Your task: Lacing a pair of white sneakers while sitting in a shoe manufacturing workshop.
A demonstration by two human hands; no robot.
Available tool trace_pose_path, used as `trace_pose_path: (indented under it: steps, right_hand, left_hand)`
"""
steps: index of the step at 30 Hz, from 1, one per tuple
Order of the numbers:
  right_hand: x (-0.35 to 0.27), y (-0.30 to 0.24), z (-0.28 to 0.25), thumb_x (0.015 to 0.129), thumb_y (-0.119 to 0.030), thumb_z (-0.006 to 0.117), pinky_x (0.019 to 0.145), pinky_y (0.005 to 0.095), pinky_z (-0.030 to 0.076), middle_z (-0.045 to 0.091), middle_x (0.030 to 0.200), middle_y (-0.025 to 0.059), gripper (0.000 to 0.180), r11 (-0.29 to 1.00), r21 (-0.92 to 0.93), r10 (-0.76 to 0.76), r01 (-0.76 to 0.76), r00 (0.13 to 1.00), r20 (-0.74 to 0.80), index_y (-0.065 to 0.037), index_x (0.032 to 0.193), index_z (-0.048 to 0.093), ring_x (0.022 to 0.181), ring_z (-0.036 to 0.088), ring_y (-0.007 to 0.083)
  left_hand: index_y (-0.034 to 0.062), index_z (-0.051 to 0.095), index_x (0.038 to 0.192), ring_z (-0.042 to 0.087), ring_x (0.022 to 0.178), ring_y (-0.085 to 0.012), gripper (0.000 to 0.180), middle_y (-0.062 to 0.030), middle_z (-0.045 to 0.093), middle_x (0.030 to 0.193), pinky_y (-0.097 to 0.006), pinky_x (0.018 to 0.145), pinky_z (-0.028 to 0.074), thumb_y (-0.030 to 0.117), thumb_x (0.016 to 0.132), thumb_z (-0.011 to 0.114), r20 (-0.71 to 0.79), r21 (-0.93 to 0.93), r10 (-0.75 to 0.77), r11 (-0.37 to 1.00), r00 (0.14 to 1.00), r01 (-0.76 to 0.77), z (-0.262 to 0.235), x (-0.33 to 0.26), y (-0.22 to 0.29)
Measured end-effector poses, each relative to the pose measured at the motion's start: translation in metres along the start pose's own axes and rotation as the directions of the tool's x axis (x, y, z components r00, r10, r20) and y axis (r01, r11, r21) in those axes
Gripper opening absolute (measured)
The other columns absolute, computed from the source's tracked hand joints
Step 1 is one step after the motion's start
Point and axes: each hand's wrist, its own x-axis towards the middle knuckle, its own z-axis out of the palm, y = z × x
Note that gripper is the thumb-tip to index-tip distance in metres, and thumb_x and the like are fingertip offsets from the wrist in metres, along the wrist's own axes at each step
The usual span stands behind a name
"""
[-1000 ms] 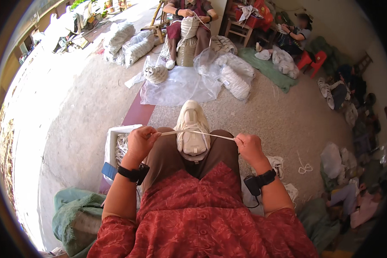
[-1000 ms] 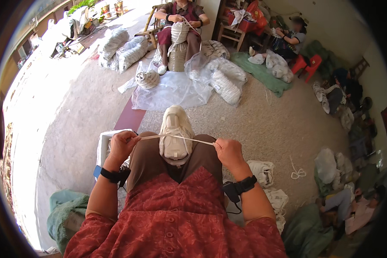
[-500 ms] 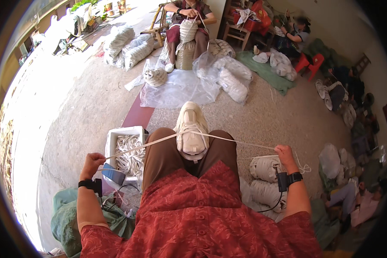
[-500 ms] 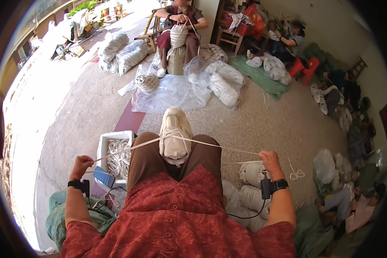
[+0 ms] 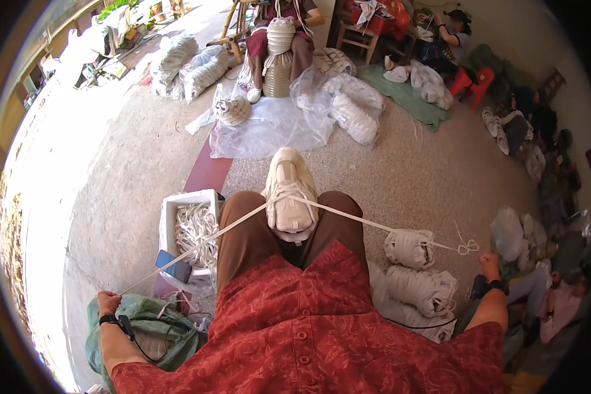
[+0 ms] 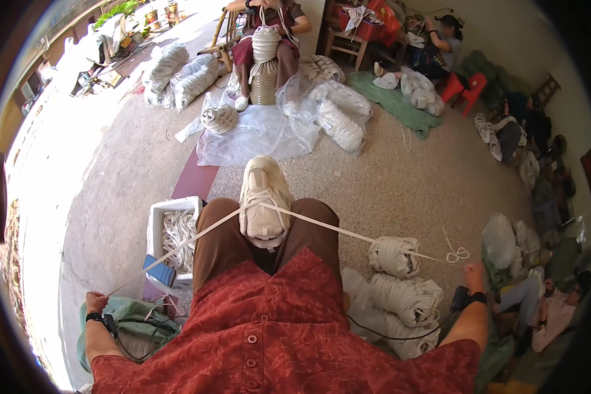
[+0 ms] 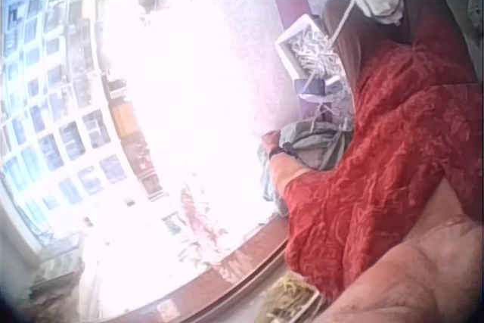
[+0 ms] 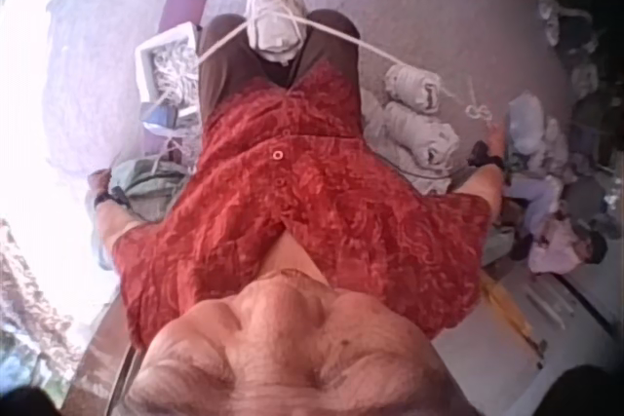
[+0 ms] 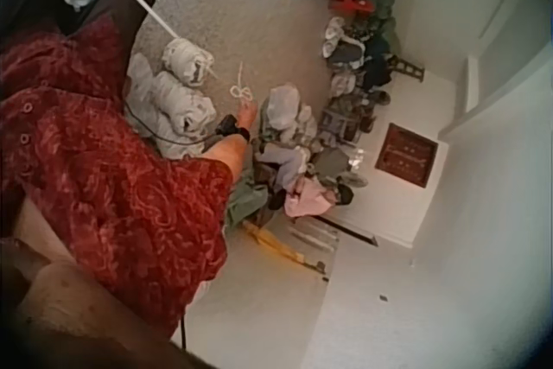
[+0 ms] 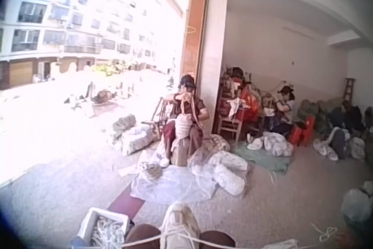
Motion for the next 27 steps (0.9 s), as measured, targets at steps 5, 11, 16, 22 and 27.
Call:
trace_pose_path:
  steps: [5,11,16,22,27]
  right_hand:
    - [0.007,0.076,0.061,0.081,-0.008,0.053,0.057,0.0358,0.040,0.053,0.067,0.0132,0.013,0.618,-0.776,-0.465,0.129,0.855,-0.229,0.005,0.080,0.052,0.061,0.053,0.0220]
    - [-0.020,-0.314,0.160,0.084,-0.009,0.058,0.042,0.0233,0.029,0.042,0.055,-0.0007,0.016,0.482,0.751,-0.321,-0.452,0.707,0.631,-0.005,0.070,0.052,0.046,0.040,0.0074]
    - [-0.048,-0.469,0.187,0.077,-0.014,0.062,0.048,0.0231,0.038,0.058,0.059,0.0046,0.015,0.793,0.595,-0.609,0.130,0.193,0.769,-0.004,0.067,0.058,0.050,0.049,0.0101]
    - [-0.014,-0.509,0.242,0.072,-0.018,0.066,0.053,0.0364,0.044,0.059,0.063,0.0159,0.020,0.460,0.309,-0.882,0.832,0.469,0.049,-0.001,0.064,0.061,0.050,0.050,0.0290]
    - [-0.026,-0.505,0.255,0.080,-0.010,0.064,0.048,0.0278,0.042,0.057,0.056,0.0053,0.016,0.513,0.857,-0.508,-0.044,0.789,0.345,-0.002,0.066,0.060,0.049,0.052,0.0144]
  left_hand:
    - [-0.0012,0.064,0.059,0.060,0.048,-0.0220,0.019,-0.0151,0.061,0.054,-0.032,0.052,0.048,0.015,0.058,0.073,-0.088,0.258,0.174,0.955,0.981,-0.147,0.126,0.023,0.038]
    - [0.0072,0.059,0.070,0.043,0.045,-0.0041,0.018,0.0046,0.049,0.056,-0.019,0.041,0.032,0.020,0.082,0.064,0.565,-0.587,0.372,0.808,0.737,0.043,0.182,-0.114,0.298]
    - [0.0029,0.063,0.077,0.052,0.055,-0.0059,0.007,0.0009,0.060,0.067,-0.018,0.052,0.042,0.009,0.081,0.064,0.733,-0.617,0.611,0.782,0.299,-0.085,0.201,-0.177,0.418]
    - [0.0005,0.063,0.077,0.048,0.061,-0.0037,0.004,0.0036,0.057,0.068,-0.020,0.054,0.039,0.004,0.076,0.065,0.479,-0.721,0.774,0.616,0.415,-0.317,0.258,-0.161,0.455]
    - [0.0003,0.062,0.076,0.048,0.061,-0.0040,0.004,0.0038,0.056,0.068,-0.020,0.056,0.039,0.003,0.076,0.064,0.374,-0.747,0.789,0.568,0.487,-0.345,0.273,-0.161,0.448]
